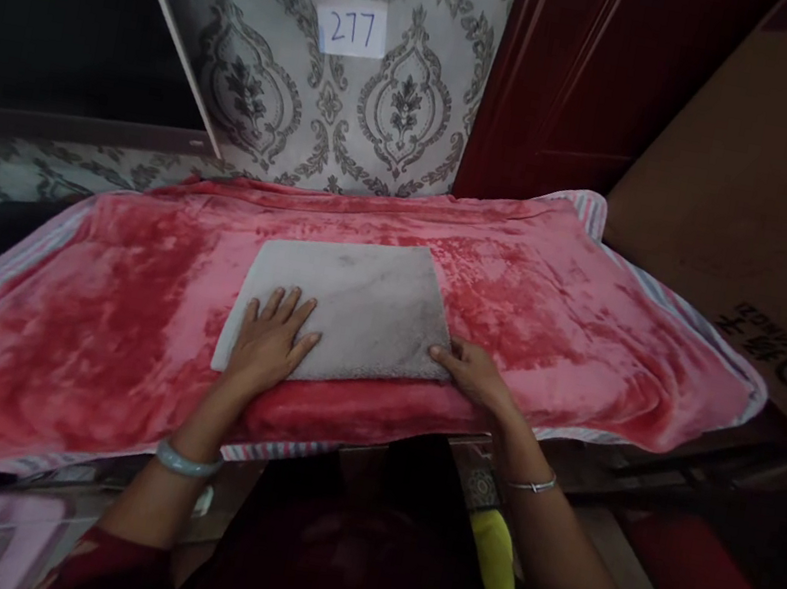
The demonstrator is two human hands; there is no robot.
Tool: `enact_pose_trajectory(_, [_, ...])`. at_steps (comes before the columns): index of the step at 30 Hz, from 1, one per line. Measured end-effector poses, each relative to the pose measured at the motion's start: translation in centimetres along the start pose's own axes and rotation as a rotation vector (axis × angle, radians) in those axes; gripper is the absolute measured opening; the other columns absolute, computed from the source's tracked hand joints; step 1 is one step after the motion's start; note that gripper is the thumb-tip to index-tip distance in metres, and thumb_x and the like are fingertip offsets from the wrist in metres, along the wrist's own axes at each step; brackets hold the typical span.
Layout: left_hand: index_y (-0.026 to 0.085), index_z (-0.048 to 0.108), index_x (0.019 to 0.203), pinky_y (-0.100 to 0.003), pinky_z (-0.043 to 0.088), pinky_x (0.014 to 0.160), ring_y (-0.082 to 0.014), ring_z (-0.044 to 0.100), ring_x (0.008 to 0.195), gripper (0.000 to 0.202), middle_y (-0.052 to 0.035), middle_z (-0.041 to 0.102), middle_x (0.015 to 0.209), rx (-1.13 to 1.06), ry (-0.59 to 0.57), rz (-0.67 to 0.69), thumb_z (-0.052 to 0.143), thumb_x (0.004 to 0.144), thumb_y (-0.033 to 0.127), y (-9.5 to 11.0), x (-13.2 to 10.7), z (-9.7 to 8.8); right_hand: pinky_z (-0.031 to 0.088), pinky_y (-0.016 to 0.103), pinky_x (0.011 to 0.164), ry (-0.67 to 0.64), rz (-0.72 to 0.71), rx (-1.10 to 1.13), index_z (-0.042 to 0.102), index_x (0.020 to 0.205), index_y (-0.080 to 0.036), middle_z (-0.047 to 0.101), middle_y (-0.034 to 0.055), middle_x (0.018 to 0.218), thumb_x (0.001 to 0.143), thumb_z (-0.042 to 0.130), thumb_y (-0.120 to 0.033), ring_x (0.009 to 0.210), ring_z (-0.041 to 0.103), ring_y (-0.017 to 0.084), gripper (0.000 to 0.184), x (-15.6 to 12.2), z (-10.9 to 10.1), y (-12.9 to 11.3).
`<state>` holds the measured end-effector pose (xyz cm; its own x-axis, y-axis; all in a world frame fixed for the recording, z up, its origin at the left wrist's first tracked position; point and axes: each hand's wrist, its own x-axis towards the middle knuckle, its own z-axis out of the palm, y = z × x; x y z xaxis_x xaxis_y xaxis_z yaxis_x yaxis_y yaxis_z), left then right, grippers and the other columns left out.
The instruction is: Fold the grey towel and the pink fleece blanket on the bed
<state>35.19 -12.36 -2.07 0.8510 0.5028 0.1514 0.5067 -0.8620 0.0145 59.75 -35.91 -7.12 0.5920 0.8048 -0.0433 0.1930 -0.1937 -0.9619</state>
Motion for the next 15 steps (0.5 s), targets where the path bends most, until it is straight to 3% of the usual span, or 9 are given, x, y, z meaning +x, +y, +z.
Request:
enact_pose_trajectory(2, [0.015, 0.044, 0.153, -0.065, 0.023, 0.12, -0.0381, 0.029, 0.151, 0.064, -0.0198, 0.036, 0.162, -0.029, 0.021, 0.08, 0.043, 0.099, 0.05, 1.3, -0.4, -0.2, 0.053, 0.038, 0.074, 0.004, 0.008, 0.032, 0.07, 0.093, -0.019, 0.071, 0.0075, 0.091, 0.074, 0.071, -0.058, 0.083, 0.064, 0.025, 0.044, -0.1, 0.1, -0.2])
enact_pose_trajectory(4, [0.014, 0.043, 0.153, -0.065, 0.02, 0.121, -0.0378, 0.028, 0.152, 0.069, -0.0214, 0.035, 0.162, -0.054, 0.068, 0.261, 0.053, 0.096, 0.05, 3.6, -0.8, -0.2, 0.052, 0.037, 0.072, -0.022, 0.022, 0.076, 0.07, 0.09, -0.019, 0.071, 0.007, 0.089, 0.072, 0.073, -0.059, 0.081, 0.063, 0.024, 0.044, -0.2, 0.2, -0.4])
enact_pose_trajectory(6, [0.014, 0.043, 0.152, -0.063, 0.017, 0.123, -0.0359, 0.028, 0.152, 0.067, -0.0209, 0.035, 0.162, -0.069, 0.115, 0.466, 0.059, 0.094, 0.041, 6.6, -0.8, 0.2, 0.05, 0.035, 0.068, -0.044, 0.049, 0.114, 0.07, 0.089, -0.019, 0.07, 0.0053, 0.085, 0.07, 0.074, -0.061, 0.076, 0.061, 0.022, 0.046, -0.3, 0.2, -0.8])
enact_pose_trajectory(8, [0.014, 0.044, 0.151, -0.06, 0.021, 0.124, -0.0333, 0.032, 0.151, 0.058, -0.02, 0.04, 0.159, -0.067, 0.132, 0.583, 0.054, 0.096, 0.026, 9.8, -0.3, 0.7, 0.047, 0.032, 0.063, -0.041, 0.074, 0.128, 0.069, 0.09, -0.02, 0.068, 0.0034, 0.08, 0.069, 0.074, -0.063, 0.071, 0.058, 0.02, 0.048, -0.3, 0.2, -1.1])
enact_pose_trajectory(12, [0.011, 0.046, 0.149, -0.054, 0.035, 0.118, -0.0317, 0.043, 0.145, 0.053, -0.0205, 0.05, 0.152, -0.02, 0.102, 0.546, 0.038, 0.097, 0.009, 13.8, 1.1, 1.9, 0.042, 0.029, 0.055, -0.023, 0.07, 0.114, 0.067, 0.085, -0.022, 0.065, 0.003, 0.075, 0.066, 0.074, -0.066, 0.065, 0.054, 0.018, 0.048, -0.3, 0.3, -1.4])
enact_pose_trajectory(15, [0.009, 0.047, 0.149, -0.054, 0.037, 0.117, -0.033, 0.043, 0.144, 0.053, -0.0231, 0.05, 0.152, 0.011, 0.082, 0.478, 0.037, 0.097, 0.008, 13.7, 1.5, 2.2, 0.04, 0.029, 0.054, -0.039, 0.082, 0.114, 0.066, 0.083, -0.022, 0.064, 0.0035, 0.074, 0.066, 0.073, -0.068, 0.063, 0.052, 0.017, 0.05, -0.4, 0.3, -1.2])
